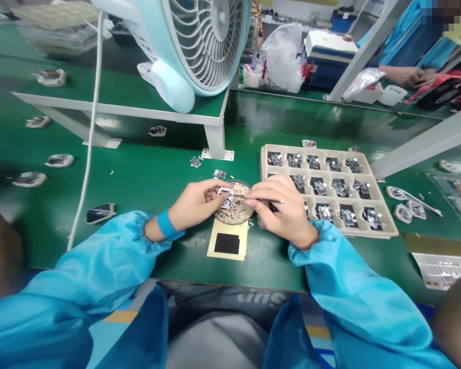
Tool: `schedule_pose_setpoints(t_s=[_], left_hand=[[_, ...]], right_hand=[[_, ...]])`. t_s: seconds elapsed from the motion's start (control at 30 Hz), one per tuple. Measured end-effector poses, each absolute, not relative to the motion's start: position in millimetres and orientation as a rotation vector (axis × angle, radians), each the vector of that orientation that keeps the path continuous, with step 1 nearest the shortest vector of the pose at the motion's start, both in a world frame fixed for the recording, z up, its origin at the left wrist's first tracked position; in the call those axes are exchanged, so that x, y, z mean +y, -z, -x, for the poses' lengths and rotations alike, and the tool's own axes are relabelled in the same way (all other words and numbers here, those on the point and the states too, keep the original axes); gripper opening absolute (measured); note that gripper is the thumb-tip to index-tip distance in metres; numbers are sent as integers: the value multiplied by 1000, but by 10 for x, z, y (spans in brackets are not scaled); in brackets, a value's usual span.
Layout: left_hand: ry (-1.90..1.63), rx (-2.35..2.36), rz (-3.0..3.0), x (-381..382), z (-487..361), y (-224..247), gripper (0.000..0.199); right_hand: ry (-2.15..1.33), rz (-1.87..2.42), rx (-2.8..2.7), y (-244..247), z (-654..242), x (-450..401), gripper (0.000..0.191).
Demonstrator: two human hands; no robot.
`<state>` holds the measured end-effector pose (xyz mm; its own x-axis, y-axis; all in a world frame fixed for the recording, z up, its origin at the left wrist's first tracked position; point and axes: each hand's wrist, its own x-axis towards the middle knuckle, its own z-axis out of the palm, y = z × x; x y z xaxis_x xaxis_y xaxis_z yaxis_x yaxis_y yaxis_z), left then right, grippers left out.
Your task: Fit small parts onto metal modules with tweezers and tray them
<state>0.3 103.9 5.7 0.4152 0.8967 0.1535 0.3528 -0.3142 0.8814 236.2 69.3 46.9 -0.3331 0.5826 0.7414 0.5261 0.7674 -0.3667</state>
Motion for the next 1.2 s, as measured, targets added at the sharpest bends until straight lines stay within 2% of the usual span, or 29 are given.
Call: schedule_pose_setpoints(t_s=[0.3,0.63,0.9,1.03,1.2], left_hand=[[-861,1076,-1817,1043,-8,-55,27],[-894,1007,-1644,1045,-8,-137,39],[-905,997,-1515,1021,-13,-203,31],[-923,1010,-1434,1017,-26,-231,29],[-942,1039,-1377,1055,-19,-291,27]], right_hand=[[-75,872,-2034,-445,-2361,699,8],[-238,879,-1903,-452,-2381,691,10],[-250,932,-1919,-480,-2358,677,4],[-267,899,-1911,-439,-2370,695,7],[-516,853,-1915,-479,-2461,733,8]])
